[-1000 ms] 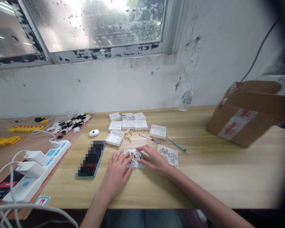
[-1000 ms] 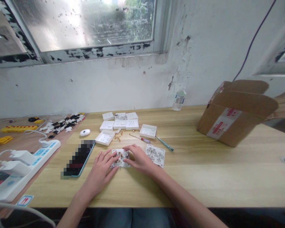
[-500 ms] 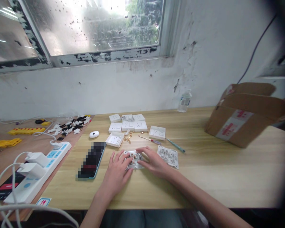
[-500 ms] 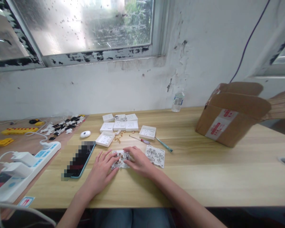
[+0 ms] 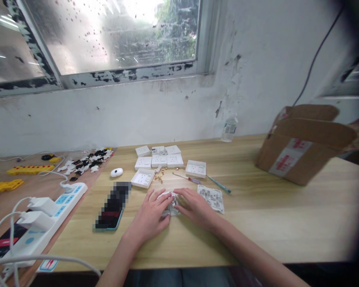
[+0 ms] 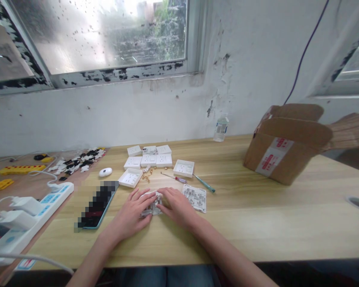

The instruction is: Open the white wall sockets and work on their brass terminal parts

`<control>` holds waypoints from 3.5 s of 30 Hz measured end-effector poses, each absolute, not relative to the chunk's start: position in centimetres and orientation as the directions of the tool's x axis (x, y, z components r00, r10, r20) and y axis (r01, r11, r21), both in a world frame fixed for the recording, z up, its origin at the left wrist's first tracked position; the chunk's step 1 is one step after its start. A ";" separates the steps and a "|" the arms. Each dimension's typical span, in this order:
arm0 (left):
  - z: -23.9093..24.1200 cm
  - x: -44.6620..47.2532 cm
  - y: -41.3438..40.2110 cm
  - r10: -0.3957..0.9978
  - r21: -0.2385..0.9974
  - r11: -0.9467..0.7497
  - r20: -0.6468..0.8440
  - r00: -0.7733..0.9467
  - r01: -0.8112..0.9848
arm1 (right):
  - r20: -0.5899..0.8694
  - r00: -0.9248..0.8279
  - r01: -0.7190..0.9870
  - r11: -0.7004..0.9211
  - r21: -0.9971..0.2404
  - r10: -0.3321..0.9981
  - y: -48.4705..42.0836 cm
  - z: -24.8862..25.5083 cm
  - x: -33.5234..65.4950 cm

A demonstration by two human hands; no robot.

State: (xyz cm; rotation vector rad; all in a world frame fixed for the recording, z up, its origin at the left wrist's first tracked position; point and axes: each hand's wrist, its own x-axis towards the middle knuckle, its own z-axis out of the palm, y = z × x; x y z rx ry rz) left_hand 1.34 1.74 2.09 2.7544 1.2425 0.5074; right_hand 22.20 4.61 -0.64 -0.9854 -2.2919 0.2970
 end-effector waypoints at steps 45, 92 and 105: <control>-0.1 -2.0 1.3 0.840 0.295 -0.539 0.266 0.474 0.789 | 0.385 -0.733 0.518 0.827 -0.219 0.561 3.3 0.4 22.9; 0.2 -1.9 1.4 0.853 0.325 -0.521 0.235 0.466 0.789 | 0.318 -0.742 0.577 0.804 -0.144 0.590 3.9 0.3 21.8; 0.3 -1.8 1.2 0.862 0.344 -0.507 0.224 0.455 0.791 | 0.316 -0.772 0.562 0.824 -0.067 0.552 3.2 0.3 23.0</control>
